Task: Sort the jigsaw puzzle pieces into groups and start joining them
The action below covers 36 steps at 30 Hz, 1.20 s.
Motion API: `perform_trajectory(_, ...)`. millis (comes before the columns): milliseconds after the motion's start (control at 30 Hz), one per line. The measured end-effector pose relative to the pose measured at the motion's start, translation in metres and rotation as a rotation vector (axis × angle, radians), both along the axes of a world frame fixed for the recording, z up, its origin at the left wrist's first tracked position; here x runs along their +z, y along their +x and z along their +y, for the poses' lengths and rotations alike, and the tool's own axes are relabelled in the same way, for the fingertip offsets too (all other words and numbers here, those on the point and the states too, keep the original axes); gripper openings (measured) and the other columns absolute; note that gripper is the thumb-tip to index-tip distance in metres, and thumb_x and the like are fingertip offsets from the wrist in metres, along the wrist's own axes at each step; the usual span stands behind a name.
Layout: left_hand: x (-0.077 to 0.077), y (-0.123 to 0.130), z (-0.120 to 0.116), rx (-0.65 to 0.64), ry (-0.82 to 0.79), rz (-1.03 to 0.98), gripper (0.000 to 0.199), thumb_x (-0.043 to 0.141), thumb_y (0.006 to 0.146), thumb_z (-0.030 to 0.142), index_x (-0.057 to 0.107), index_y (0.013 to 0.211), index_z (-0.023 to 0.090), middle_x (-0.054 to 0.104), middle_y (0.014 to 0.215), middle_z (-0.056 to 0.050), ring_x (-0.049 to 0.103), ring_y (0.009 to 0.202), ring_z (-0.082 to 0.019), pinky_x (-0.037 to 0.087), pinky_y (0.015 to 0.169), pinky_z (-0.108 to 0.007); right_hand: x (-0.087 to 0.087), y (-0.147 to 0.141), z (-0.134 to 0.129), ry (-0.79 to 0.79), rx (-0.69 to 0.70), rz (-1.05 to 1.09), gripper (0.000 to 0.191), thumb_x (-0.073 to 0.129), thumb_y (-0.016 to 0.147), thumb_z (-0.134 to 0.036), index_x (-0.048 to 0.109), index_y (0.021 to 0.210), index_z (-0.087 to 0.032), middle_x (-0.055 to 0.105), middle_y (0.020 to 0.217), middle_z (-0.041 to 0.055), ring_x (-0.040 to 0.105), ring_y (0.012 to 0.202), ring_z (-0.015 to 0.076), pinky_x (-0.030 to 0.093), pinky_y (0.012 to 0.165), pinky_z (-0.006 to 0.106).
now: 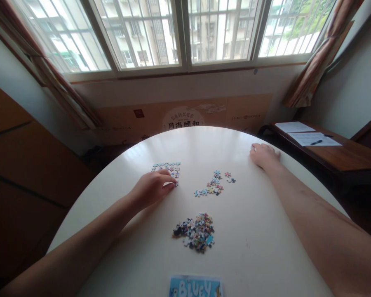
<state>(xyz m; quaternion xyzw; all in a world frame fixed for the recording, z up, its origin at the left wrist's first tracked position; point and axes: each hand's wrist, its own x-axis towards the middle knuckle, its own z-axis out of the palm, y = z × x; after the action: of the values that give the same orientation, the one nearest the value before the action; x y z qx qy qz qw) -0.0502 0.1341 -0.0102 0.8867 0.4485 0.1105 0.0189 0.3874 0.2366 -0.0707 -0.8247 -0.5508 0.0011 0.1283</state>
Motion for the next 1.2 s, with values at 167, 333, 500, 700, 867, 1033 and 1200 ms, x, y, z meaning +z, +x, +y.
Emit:
perform_trajectory(167,-0.006,0.0,0.002,-0.007,0.05,-0.041,0.02,0.06,0.091,0.021,0.079,0.093,0.026,0.073,0.101,-0.003,0.069,0.084,-0.018,0.053,0.073,-0.028,-0.001,0.001,0.0,0.006,0.0,-0.002,0.048,0.033,0.098,-0.042,0.061,0.136,-0.03,0.058,0.143,0.0124,0.052,0.129,0.0375,0.039,0.106,0.065)
perform_trajectory(333,-0.007,0.0,0.002,-0.011,0.062,-0.06,0.021,0.059,0.091,0.021,0.079,0.095,0.026,0.074,0.099,-0.003,0.069,0.084,-0.018,0.054,0.073,-0.027,0.0,0.0,0.0,0.0,-0.004,-0.002,0.048,0.032,0.098,-0.042,0.06,0.136,-0.031,0.057,0.144,0.0116,0.052,0.13,0.0368,0.038,0.107,0.064)
perform_trajectory(500,-0.002,0.0,0.001,-0.002,0.079,-0.033,0.019,0.061,0.091,0.02,0.078,0.098,0.024,0.073,0.104,-0.005,0.069,0.084,-0.019,0.054,0.072,-0.029,0.0,0.0,0.0,-0.004,-0.004,0.0,0.05,0.032,0.098,-0.044,0.059,0.137,-0.03,0.056,0.146,0.0122,0.051,0.131,0.0373,0.037,0.107,0.065)
perform_trajectory(700,0.01,0.007,-0.015,-0.28,-0.087,-0.04,0.016,0.064,0.091,0.02,0.078,0.095,0.025,0.073,0.097,-0.002,0.069,0.081,-0.016,0.051,0.072,-0.028,-0.002,0.002,0.001,0.001,-0.008,-0.001,0.049,0.033,0.098,-0.045,0.059,0.138,-0.031,0.056,0.145,0.0115,0.051,0.13,0.037,0.037,0.107,0.064)
perform_trajectory(867,0.016,0.019,-0.03,-0.436,-0.299,-0.093,0.017,0.07,0.087,0.016,0.079,0.095,0.028,0.073,0.099,0.0,0.067,0.076,-0.011,0.048,0.071,-0.025,-0.003,0.003,0.002,-0.001,-0.011,-0.004,0.05,0.031,0.098,-0.044,0.059,0.138,-0.031,0.056,0.146,0.0115,0.05,0.131,0.037,0.037,0.107,0.064)
perform_trajectory(1033,0.021,0.025,-0.037,-0.457,-0.398,-0.115,0.017,0.074,0.087,0.022,0.08,0.102,0.029,0.072,0.099,-0.001,0.065,0.073,-0.01,0.048,0.07,-0.023,-0.001,0.001,0.001,-0.009,-0.012,0.0,0.05,0.031,0.098,-0.044,0.059,0.138,-0.03,0.055,0.147,0.0117,0.05,0.132,0.0369,0.035,0.109,0.065)
perform_trajectory(1200,0.02,0.03,-0.044,-0.422,-0.37,-0.066,0.015,0.079,0.082,0.034,0.079,0.097,0.028,0.073,0.096,0.0,0.065,0.074,-0.013,0.046,0.067,-0.026,0.001,0.0,0.0,-0.01,-0.008,0.004,0.048,0.033,0.098,-0.043,0.059,0.137,-0.032,0.055,0.147,0.0111,0.05,0.132,0.0367,0.037,0.108,0.065)
